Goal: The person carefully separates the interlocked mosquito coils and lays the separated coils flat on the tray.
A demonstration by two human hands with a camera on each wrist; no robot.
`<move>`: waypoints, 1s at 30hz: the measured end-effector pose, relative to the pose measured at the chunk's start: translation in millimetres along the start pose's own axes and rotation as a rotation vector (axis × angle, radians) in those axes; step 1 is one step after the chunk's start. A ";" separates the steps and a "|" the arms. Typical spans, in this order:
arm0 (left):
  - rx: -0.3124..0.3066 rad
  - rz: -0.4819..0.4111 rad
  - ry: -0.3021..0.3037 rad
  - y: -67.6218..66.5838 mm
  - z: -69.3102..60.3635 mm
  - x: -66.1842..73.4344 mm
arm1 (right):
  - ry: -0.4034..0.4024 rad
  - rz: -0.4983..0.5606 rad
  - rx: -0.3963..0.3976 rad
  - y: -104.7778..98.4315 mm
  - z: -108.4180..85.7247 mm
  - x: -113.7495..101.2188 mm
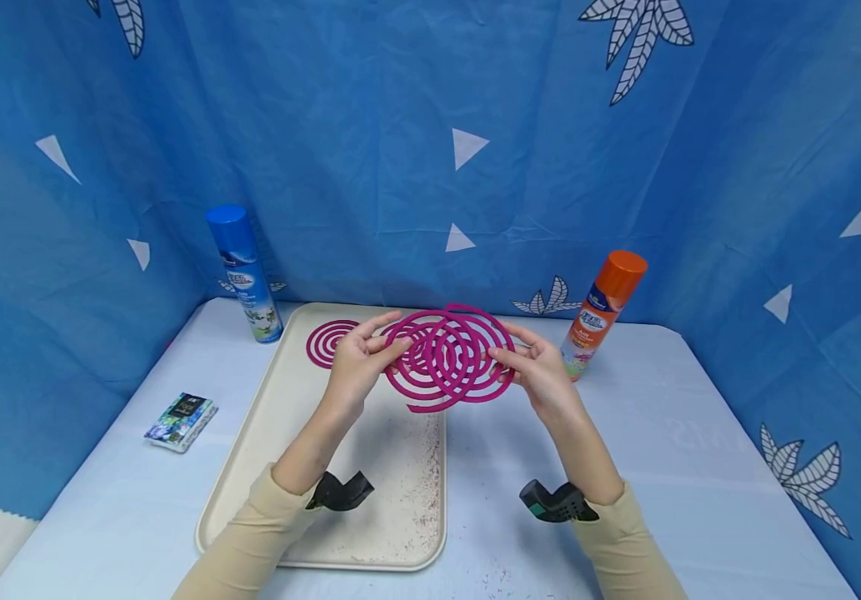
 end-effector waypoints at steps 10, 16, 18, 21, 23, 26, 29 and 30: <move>0.168 -0.077 0.023 2.7 -2.9 -4.2 | -0.015 0.034 0.031 8.8 -2.5 4.5; 0.207 -0.080 0.085 4.2 -4.3 -4.4 | -0.026 -0.001 0.107 16.0 -9.0 5.0; 0.187 -0.063 0.099 2.9 -3.7 -3.8 | -0.036 -0.036 0.109 15.5 -10.7 3.5; 0.121 -0.030 0.102 -0.6 -2.1 -2.2 | -0.051 -0.077 0.090 11.7 -12.3 0.0; 0.063 -0.013 0.088 -3.7 -1.1 -0.6 | -0.052 -0.096 0.066 8.1 -12.8 -2.4; -0.038 0.037 0.036 -9.4 0.7 1.9 | -0.054 -0.134 0.011 1.7 -13.6 -6.1; -0.137 0.091 -0.024 -15.1 3.0 3.7 | -0.070 -0.183 -0.061 -4.6 -14.2 -8.9; -0.167 0.104 -0.038 -16.7 3.8 4.3 | -0.075 -0.200 -0.084 -6.4 -14.6 -9.9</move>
Point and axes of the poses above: each hand's wrist, its own z-axis towards the middle knuckle, its own y-axis out of the palm, x = y × z, the point moved 1 cm from there along z, towards the middle knuckle, and after that the axes turned 2 degrees about z, right-handed, at the moved point
